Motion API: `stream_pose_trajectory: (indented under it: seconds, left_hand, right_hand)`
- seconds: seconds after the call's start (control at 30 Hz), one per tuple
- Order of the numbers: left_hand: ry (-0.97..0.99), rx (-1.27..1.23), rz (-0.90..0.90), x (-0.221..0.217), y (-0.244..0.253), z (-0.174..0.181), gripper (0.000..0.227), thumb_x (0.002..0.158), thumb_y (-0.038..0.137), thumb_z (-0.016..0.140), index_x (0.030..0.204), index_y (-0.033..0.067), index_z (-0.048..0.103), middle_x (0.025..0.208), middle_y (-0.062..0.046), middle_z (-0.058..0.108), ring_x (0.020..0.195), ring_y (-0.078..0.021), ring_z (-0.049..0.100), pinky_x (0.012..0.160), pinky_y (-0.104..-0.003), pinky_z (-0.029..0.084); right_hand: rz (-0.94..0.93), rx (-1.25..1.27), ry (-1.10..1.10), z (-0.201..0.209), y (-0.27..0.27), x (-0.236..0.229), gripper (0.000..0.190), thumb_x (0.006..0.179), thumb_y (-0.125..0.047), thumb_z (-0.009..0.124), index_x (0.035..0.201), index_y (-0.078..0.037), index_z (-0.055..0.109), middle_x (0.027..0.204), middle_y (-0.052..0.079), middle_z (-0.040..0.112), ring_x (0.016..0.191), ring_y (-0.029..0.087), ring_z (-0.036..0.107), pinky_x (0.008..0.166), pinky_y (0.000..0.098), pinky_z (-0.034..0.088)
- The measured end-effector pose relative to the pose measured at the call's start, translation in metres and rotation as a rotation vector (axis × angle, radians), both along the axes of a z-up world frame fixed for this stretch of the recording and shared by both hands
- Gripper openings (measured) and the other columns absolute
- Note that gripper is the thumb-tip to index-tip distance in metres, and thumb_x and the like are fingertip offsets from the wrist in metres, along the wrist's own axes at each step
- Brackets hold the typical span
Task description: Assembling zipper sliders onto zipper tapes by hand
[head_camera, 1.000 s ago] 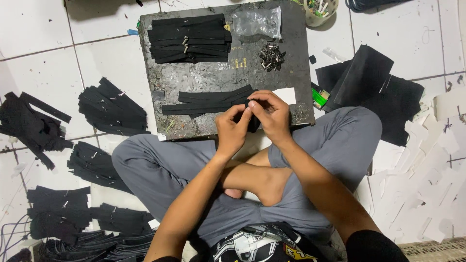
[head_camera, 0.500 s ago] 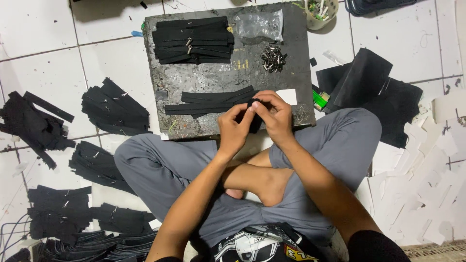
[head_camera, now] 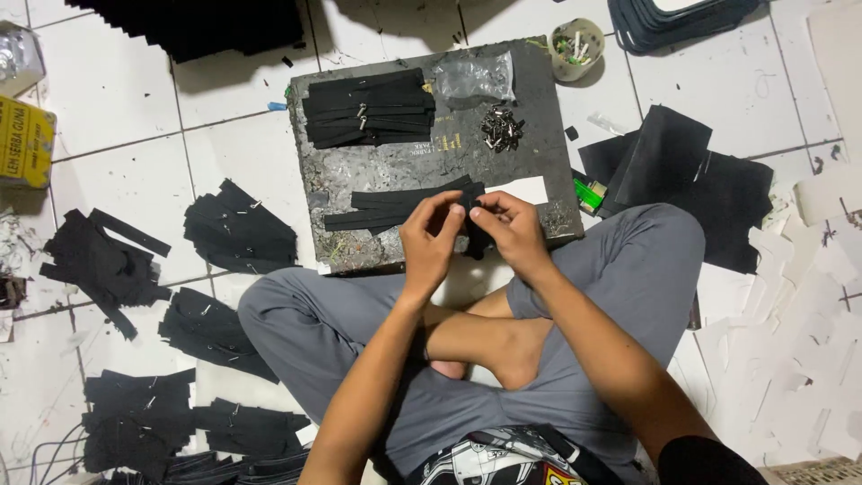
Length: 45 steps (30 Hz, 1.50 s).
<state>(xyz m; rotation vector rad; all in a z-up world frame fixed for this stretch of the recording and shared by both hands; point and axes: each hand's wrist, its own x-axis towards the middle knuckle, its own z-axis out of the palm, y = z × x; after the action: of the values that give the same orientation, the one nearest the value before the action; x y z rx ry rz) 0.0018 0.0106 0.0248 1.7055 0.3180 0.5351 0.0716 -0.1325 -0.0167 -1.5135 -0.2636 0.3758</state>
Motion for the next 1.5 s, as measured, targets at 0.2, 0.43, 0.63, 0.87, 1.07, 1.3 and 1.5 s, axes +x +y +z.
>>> stream_pose_trajectory:
  seconds: [0.2, 0.43, 0.63, 0.87, 1.07, 1.3, 1.5]
  left_hand:
    - [0.126, -0.073, -0.045, -0.003, 0.014, -0.016, 0.007, 0.089, 0.012, 0.077, 0.095, 0.0127, 0.082, 0.081, -0.006, 0.078, 0.08, -0.0145, 0.072, 0.072, -0.033, 0.057]
    - [0.169, -0.3, 0.116, -0.003, 0.014, -0.026, 0.01, 0.094, 0.015, 0.073, 0.1, 0.0095, 0.08, 0.082, -0.003, 0.074, 0.079, -0.0097, 0.061, 0.071, -0.029, 0.055]
    - [0.178, -0.388, 0.129, -0.002, 0.016, -0.028, 0.018, 0.097, 0.02, 0.073, 0.11, 0.0083, 0.079, 0.091, -0.006, 0.075, 0.086, -0.011, 0.061, 0.075, -0.029, 0.055]
    - [0.183, -0.399, 0.074, 0.001, 0.011, -0.036, 0.016, 0.088, 0.021, 0.085, 0.099, 0.01, 0.082, 0.077, -0.003, 0.075, 0.074, -0.0064, 0.064, 0.067, -0.026, 0.056]
    - [0.112, -0.316, 0.229, 0.0, 0.018, -0.031, 0.015, 0.091, 0.019, 0.082, 0.101, 0.0083, 0.081, 0.08, -0.004, 0.076, 0.077, -0.0072, 0.062, 0.07, -0.028, 0.056]
    - [0.135, -0.329, 0.294, 0.003, 0.021, -0.038, 0.018, 0.096, 0.023, 0.078, 0.106, 0.0086, 0.079, 0.083, -0.002, 0.072, 0.082, -0.0089, 0.057, 0.074, -0.029, 0.053]
    - [0.16, -0.386, 0.304, 0.003, 0.02, -0.04, 0.022, 0.095, 0.027, 0.079, 0.109, 0.0099, 0.079, 0.08, 0.0, 0.073, 0.078, -0.0052, 0.06, 0.071, -0.026, 0.052]
  right_hand:
    - [0.136, 0.021, 0.032, 0.006, 0.004, -0.006, 0.012, 0.093, -0.014, 0.076, 0.099, -0.004, 0.073, 0.071, 0.001, 0.065, 0.066, 0.004, 0.056, 0.06, 0.0187, 0.046]
    - [0.161, 0.087, 0.146, 0.019, 0.014, -0.019, 0.016, 0.094, -0.014, 0.07, 0.104, -0.002, 0.071, 0.07, 0.008, 0.069, 0.061, 0.011, 0.067, 0.057, 0.0236, 0.054]
    - [0.161, 0.118, 0.173, 0.006, 0.01, -0.014, 0.019, 0.093, -0.007, 0.062, 0.108, 0.003, 0.069, 0.067, 0.016, 0.068, 0.057, 0.021, 0.072, 0.055, 0.0292, 0.057]
    - [0.157, 0.057, 0.109, 0.006, 0.008, -0.011, 0.02, 0.095, -0.01, 0.066, 0.11, 0.004, 0.07, 0.068, 0.016, 0.069, 0.054, 0.017, 0.069, 0.053, 0.0256, 0.053]
    - [0.182, 0.012, 0.059, 0.002, 0.009, -0.009, 0.019, 0.095, -0.011, 0.071, 0.106, 0.004, 0.071, 0.07, 0.017, 0.072, 0.056, 0.016, 0.069, 0.053, 0.0251, 0.054]
    - [0.199, 0.114, 0.209, 0.0, 0.006, -0.005, 0.024, 0.096, -0.009, 0.058, 0.113, 0.006, 0.067, 0.068, 0.018, 0.069, 0.056, 0.017, 0.069, 0.053, 0.0266, 0.053]
    - [0.215, 0.063, 0.164, 0.006, 0.007, -0.005, 0.028, 0.094, -0.012, 0.069, 0.116, 0.006, 0.069, 0.07, 0.019, 0.071, 0.053, 0.016, 0.068, 0.05, 0.0246, 0.052]
